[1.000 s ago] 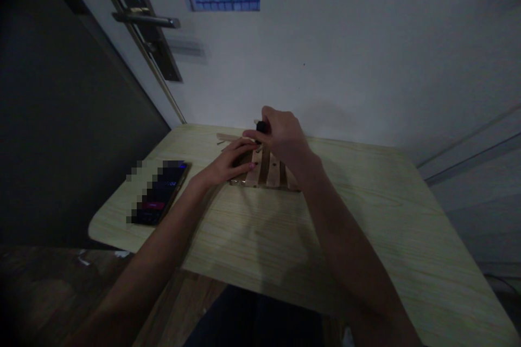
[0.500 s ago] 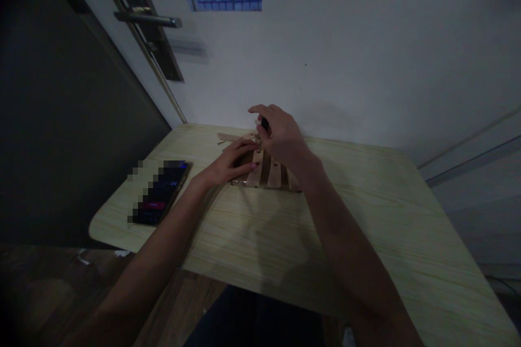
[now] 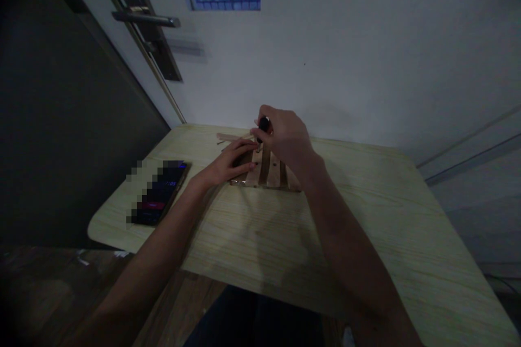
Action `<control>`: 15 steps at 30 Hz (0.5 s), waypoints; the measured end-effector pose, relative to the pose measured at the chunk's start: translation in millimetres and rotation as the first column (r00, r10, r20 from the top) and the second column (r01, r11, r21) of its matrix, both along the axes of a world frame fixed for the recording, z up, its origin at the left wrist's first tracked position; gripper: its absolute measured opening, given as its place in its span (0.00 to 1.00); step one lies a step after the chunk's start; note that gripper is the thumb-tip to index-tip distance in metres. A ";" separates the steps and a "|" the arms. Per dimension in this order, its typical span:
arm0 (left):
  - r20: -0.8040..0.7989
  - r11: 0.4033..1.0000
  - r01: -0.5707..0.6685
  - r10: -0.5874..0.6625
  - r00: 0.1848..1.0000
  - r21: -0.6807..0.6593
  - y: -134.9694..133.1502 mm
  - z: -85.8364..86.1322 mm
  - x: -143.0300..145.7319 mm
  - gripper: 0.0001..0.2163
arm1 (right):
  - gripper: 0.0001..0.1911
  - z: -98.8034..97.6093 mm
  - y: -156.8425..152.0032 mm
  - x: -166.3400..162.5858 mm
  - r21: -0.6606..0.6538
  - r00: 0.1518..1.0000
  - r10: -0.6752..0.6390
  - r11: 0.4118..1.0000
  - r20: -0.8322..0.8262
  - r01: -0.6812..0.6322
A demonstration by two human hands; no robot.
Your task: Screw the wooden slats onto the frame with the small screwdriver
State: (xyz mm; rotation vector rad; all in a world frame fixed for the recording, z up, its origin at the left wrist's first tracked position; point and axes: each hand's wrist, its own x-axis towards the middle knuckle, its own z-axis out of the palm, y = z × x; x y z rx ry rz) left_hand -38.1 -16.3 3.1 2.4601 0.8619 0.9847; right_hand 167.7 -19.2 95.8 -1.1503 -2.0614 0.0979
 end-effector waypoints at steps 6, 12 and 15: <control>-0.002 1.000 -0.003 0.003 1.000 0.002 -0.9 -0.2 -0.3 0.26 | 0.15 -5.6 3.0 -3.3 -0.017 1.000 -0.029 0.999 0.004 0.029; 0.012 0.999 0.005 -0.005 1.000 0.034 1.3 -2.5 -0.2 0.26 | 0.06 -3.5 -1.1 -2.0 -0.066 0.999 0.050 0.997 0.003 -0.050; 0.009 0.999 0.011 -0.011 1.000 0.041 1.8 -2.7 -0.2 0.25 | 0.08 -3.0 -1.0 -0.3 -0.035 0.999 0.013 0.999 0.039 -0.012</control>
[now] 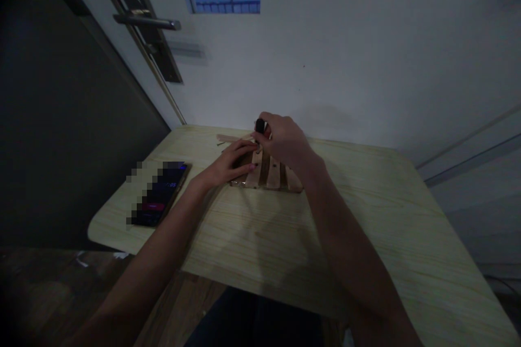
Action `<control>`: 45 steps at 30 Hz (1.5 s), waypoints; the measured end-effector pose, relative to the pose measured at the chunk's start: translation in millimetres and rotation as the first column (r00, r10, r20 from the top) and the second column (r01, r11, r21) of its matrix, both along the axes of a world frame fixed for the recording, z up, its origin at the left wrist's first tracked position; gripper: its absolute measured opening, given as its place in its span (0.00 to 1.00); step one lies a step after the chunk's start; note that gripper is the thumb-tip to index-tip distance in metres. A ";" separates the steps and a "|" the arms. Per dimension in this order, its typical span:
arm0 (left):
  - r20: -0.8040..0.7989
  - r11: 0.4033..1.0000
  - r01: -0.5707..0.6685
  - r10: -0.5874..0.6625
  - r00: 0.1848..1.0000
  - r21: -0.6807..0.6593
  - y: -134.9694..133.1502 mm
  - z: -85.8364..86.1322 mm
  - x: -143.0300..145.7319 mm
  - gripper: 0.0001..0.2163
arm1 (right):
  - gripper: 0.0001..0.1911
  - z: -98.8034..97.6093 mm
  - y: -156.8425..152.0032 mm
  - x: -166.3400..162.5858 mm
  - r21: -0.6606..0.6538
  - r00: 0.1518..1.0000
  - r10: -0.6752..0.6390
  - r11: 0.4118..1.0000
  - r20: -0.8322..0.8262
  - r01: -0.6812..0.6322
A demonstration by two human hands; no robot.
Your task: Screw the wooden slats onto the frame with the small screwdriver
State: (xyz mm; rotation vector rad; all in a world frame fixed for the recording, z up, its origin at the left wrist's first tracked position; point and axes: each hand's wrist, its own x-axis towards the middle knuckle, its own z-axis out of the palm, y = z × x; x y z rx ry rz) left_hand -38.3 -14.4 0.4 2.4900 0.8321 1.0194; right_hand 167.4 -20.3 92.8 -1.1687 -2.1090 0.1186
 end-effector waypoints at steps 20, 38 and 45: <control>0.103 0.925 -0.374 0.379 0.920 -0.061 2.5 10.6 -11.4 0.10 | 0.11 7.7 -6.2 -9.6 -0.039 0.984 0.007 0.999 -0.179 -0.015; -0.476 0.629 -0.777 0.672 0.567 -0.038 1.8 3.7 -10.7 0.12 | 0.05 -6.1 1.9 -10.2 -0.127 0.961 0.182 0.969 -0.206 -0.211; -0.070 0.786 -0.596 0.593 0.802 -0.164 -2.6 10.8 -1.5 0.09 | 0.06 6.1 -5.6 -7.8 -0.083 0.988 0.014 0.996 -0.157 -0.028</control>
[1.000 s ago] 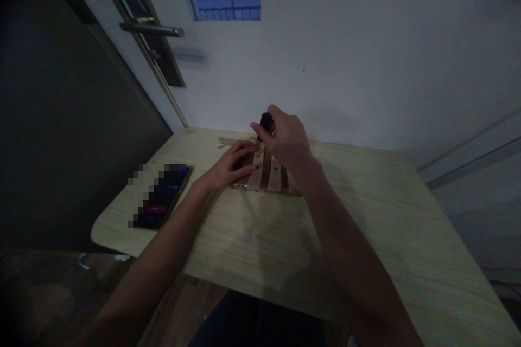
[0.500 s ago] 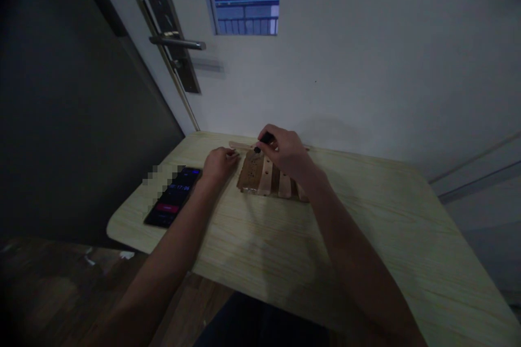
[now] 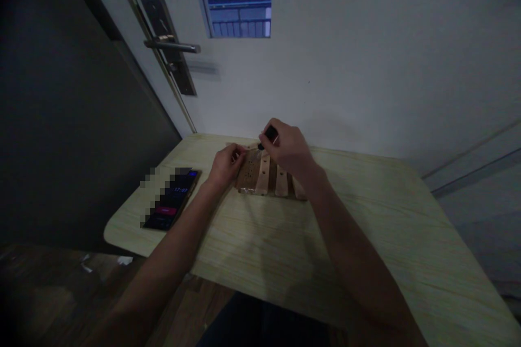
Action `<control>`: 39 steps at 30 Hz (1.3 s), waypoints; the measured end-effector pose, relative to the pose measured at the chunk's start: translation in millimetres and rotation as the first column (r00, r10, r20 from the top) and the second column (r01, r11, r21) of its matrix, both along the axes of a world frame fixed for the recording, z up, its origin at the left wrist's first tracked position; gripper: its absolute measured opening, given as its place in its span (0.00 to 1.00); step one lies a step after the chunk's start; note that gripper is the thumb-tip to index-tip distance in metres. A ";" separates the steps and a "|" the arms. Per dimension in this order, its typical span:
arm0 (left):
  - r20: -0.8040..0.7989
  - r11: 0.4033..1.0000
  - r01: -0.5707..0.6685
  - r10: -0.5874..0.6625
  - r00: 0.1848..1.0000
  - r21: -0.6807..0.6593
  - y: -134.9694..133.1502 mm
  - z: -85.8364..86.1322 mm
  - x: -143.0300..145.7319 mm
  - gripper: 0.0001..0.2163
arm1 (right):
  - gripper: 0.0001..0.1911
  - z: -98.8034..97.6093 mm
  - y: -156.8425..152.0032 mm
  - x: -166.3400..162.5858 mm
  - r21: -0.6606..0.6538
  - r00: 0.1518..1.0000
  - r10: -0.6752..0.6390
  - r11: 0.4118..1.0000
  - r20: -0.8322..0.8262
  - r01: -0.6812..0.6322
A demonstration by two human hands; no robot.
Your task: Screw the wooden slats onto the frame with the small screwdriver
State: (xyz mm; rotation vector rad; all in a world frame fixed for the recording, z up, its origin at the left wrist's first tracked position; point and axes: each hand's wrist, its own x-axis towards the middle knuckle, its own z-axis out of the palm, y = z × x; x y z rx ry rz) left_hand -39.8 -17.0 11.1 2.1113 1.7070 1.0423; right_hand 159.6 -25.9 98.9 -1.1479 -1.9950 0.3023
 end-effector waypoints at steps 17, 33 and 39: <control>0.271 0.896 0.445 -0.431 0.861 0.013 -10.7 2.1 19.9 0.06 | 0.09 9.7 -0.6 17.0 0.052 0.975 -0.162 0.986 0.153 0.156; 0.351 0.879 0.476 -0.439 0.828 -0.024 -10.9 3.4 18.8 0.09 | 0.02 17.2 -7.8 12.4 0.010 0.988 0.091 0.996 0.126 -0.093; 0.333 0.885 0.464 -0.427 0.841 -0.035 -10.0 1.5 17.5 0.07 | 0.02 17.9 -9.2 12.6 -0.006 0.980 0.112 0.994 0.167 -0.113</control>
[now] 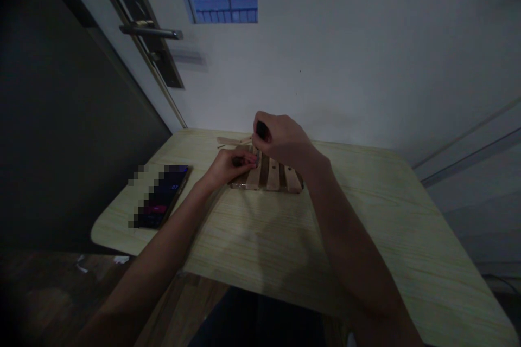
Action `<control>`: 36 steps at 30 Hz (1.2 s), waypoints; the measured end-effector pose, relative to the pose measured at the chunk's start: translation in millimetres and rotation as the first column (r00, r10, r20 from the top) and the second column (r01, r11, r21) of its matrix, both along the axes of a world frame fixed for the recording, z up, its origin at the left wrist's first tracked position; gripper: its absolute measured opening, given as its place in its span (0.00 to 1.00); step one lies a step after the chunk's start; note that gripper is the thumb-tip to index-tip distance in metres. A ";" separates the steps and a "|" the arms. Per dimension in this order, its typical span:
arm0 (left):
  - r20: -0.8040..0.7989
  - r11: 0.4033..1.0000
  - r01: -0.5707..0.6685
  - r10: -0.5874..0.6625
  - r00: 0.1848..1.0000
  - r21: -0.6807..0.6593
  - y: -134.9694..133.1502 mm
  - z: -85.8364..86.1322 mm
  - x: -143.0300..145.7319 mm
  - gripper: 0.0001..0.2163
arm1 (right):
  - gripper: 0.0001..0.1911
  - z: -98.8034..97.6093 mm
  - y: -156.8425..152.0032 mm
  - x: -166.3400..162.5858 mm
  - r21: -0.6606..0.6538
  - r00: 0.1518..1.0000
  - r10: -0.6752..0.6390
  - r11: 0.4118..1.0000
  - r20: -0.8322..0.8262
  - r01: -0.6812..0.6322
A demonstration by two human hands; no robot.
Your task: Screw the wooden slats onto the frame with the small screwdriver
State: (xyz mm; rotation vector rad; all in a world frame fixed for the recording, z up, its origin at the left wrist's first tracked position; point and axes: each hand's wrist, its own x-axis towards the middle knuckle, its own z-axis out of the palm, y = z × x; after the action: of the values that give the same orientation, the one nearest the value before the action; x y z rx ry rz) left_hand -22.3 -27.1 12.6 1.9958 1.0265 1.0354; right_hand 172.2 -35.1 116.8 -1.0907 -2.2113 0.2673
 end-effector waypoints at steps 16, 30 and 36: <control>-0.108 0.996 -0.017 0.027 0.994 0.092 1.9 -0.2 -2.2 0.05 | 0.02 1.0 -1.2 -1.1 0.020 0.999 -0.028 0.999 0.023 0.027; -0.090 0.994 0.030 -0.021 0.996 0.106 2.5 2.6 -4.7 0.03 | 0.12 -24.7 -16.4 -10.7 0.041 0.991 -0.003 0.999 -0.131 0.009; -0.066 0.987 0.042 -0.032 0.997 0.156 7.9 -3.4 -5.3 0.03 | 0.23 -46.0 -32.5 -12.9 -0.056 0.948 -0.124 0.992 -0.292 0.113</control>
State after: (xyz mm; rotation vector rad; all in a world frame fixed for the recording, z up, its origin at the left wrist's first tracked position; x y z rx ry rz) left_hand -27.6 -19.2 9.2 2.1789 0.9631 1.0680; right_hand 159.3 -67.6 70.8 -1.1206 -1.8761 0.3950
